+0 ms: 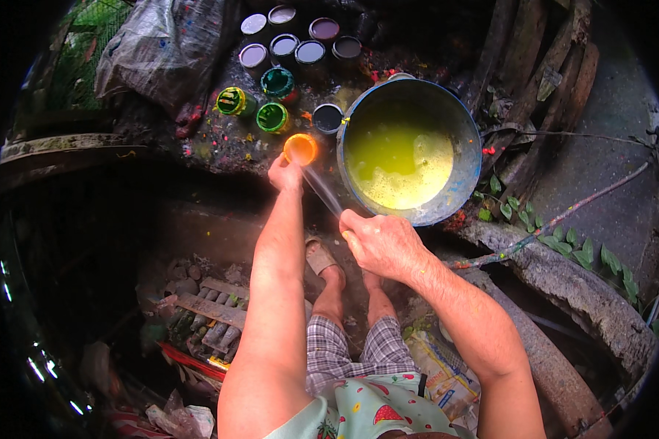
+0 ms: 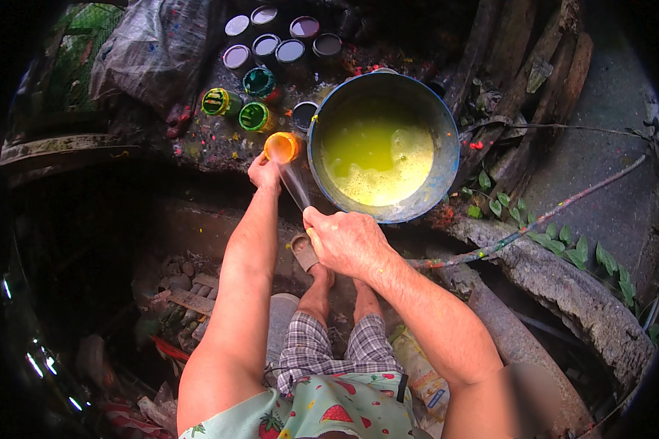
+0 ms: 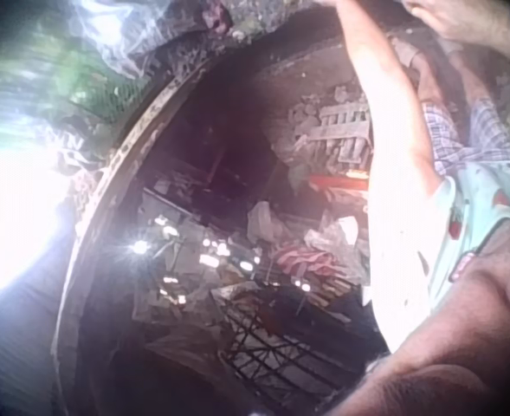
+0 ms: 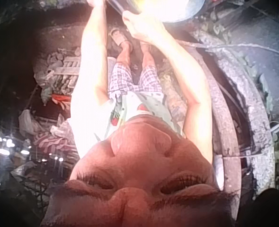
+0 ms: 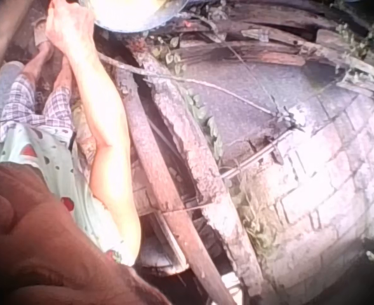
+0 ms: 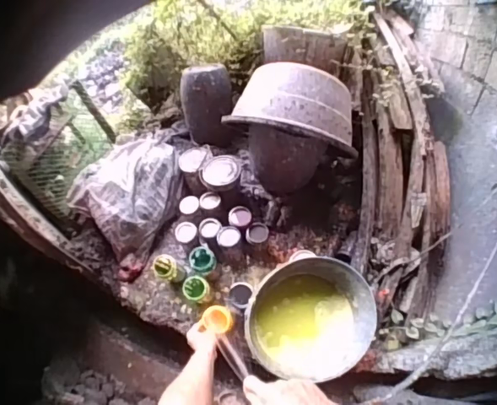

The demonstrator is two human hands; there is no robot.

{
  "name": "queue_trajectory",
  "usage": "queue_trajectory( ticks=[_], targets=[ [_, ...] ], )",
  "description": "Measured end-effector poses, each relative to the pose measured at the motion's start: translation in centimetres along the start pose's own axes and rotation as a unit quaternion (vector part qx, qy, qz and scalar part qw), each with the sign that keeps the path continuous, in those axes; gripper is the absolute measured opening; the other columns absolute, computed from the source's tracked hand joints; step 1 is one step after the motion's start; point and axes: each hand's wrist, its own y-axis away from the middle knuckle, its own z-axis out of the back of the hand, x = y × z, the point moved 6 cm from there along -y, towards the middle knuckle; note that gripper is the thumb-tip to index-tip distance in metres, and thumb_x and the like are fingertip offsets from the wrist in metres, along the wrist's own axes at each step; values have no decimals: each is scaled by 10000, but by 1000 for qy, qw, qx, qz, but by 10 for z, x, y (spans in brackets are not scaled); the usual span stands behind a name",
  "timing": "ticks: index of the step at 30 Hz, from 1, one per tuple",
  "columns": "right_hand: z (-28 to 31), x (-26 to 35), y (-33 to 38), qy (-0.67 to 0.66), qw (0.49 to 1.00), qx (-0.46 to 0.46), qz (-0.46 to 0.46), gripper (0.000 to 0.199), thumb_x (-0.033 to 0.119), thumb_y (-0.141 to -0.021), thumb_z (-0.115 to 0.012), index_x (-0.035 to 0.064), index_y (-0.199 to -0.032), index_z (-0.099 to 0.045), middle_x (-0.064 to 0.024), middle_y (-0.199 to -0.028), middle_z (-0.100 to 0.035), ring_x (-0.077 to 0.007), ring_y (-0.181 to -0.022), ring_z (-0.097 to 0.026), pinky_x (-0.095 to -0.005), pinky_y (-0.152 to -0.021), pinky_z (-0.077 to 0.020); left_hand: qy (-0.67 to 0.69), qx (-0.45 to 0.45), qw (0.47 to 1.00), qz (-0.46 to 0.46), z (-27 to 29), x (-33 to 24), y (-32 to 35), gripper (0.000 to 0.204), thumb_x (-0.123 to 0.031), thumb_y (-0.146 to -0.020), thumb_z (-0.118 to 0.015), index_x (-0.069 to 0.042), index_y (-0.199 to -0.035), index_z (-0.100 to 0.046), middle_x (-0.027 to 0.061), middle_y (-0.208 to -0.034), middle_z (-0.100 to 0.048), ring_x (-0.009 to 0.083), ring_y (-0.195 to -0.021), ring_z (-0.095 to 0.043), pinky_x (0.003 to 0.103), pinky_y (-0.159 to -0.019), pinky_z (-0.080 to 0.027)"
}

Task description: The person washes a plastic bag and an orange plastic container outdoors. They scrub the items in a bucket of soapy water, rinse them with a hose, and squeeze out excess water.

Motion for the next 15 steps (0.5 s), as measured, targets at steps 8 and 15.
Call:
queue_trajectory(
  ticks=[8, 15],
  targets=[
    [4, 0, -2, -4, 1000, -8, -12, 156, 261, -1056, -606, 138, -1152, -604, -201, -798, -733, -445, -836, -753, -579, -734, -598, 105, 4, 994, 33, -3, 6, -3, 265, -81, -913, -818, 3, -1164, -792, 132, -993, -797, 236, -818, -785, 367, -772, -635],
    [7, -1, -3, -12, 1000, -24, 9, 149, 262, -1053, -604, 135, -1129, -617, -197, -793, -727, -446, -814, -751, -567, -719, -605, 73, 2, 994, 78, -15, 2, 11, 288, -118, -943, -811, -18, -1212, -790, 136, -981, -793, 223, -724, -766, 355, -647, -616]
  ],
)
